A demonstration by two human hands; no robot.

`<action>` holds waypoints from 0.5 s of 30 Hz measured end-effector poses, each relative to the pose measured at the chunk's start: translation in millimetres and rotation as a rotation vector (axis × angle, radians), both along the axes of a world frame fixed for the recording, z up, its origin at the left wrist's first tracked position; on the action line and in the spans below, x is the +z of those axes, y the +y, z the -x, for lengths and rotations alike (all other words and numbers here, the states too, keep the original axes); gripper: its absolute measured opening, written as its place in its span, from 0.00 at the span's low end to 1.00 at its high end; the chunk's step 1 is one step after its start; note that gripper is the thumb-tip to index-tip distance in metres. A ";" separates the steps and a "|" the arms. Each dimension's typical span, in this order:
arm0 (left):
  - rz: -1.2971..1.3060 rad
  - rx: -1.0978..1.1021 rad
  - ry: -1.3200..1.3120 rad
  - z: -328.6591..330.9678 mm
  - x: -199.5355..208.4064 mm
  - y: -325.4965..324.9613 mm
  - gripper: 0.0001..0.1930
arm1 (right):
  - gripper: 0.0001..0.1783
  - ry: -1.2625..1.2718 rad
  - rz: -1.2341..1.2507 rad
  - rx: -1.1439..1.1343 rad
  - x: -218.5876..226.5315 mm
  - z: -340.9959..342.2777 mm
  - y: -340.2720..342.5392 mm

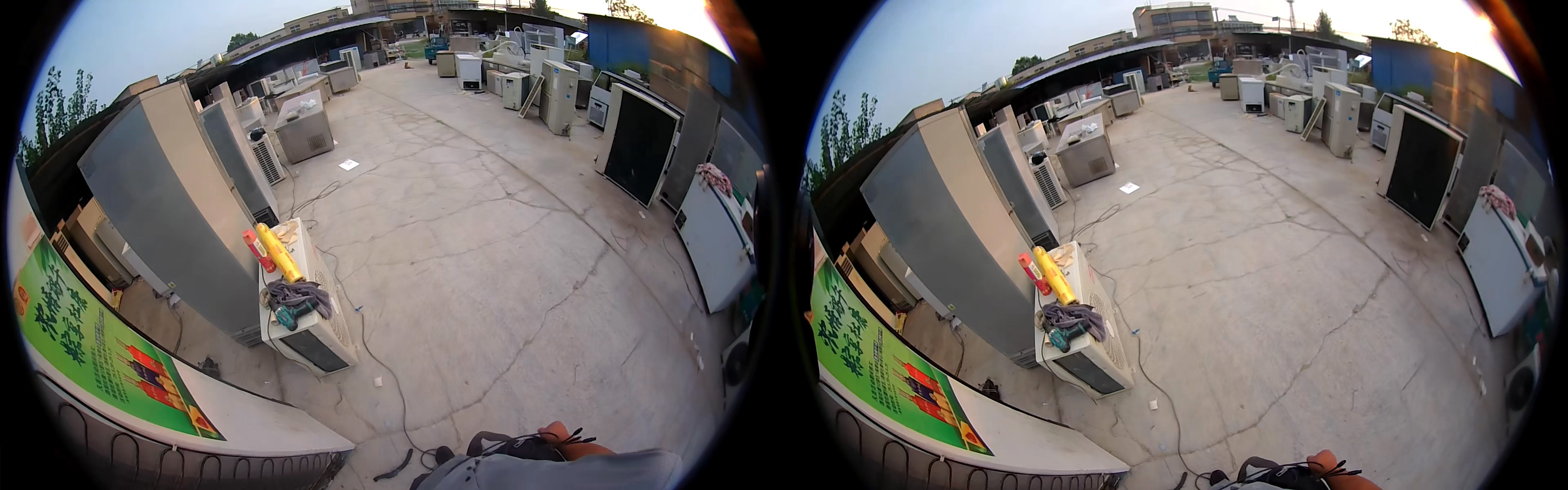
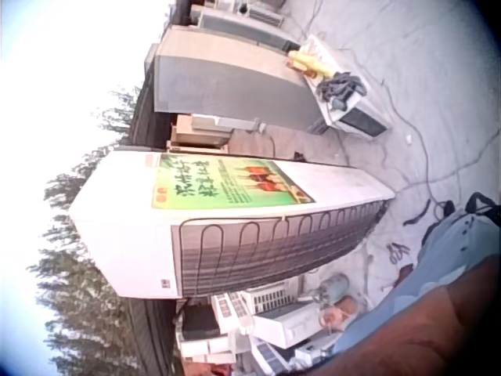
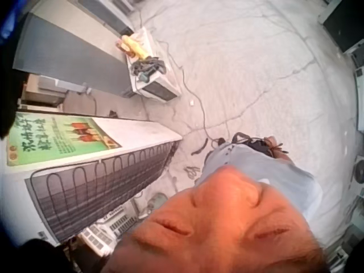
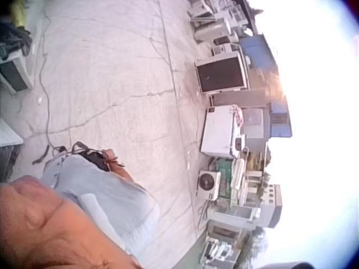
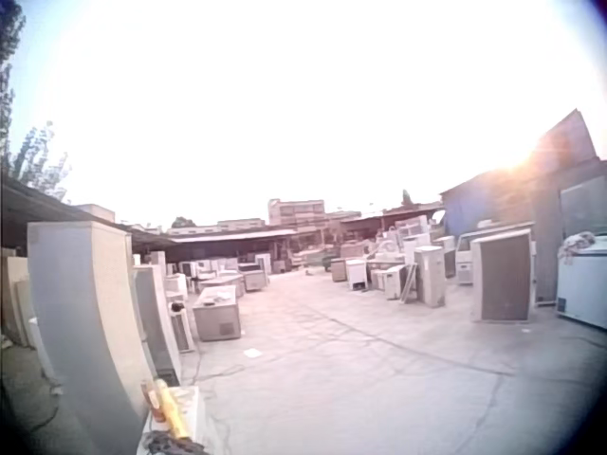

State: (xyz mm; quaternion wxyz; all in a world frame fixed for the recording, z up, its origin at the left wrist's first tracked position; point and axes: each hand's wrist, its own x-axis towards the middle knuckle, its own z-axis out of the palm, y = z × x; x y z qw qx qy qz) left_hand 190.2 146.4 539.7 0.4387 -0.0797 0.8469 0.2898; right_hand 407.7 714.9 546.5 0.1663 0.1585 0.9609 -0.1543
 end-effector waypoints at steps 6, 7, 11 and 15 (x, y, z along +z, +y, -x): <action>0.203 -0.725 0.253 69.4 0.1 -7.4 0.18 | 0.10 0.040 0.073 -0.101 -0.5 17.3 28.2; 0.213 -0.738 0.264 88.9 -5.9 4.1 0.19 | 0.10 -0.108 0.002 -0.108 -11.3 11.3 38.4; 0.307 -0.731 0.344 186.4 -15.6 29.2 0.18 | 0.12 -0.501 0.268 -0.441 -12.4 57.6 61.5; 0.393 -0.692 0.411 283.9 -13.6 97.6 0.11 | 0.13 -0.500 0.633 -1.020 6.4 120.2 107.9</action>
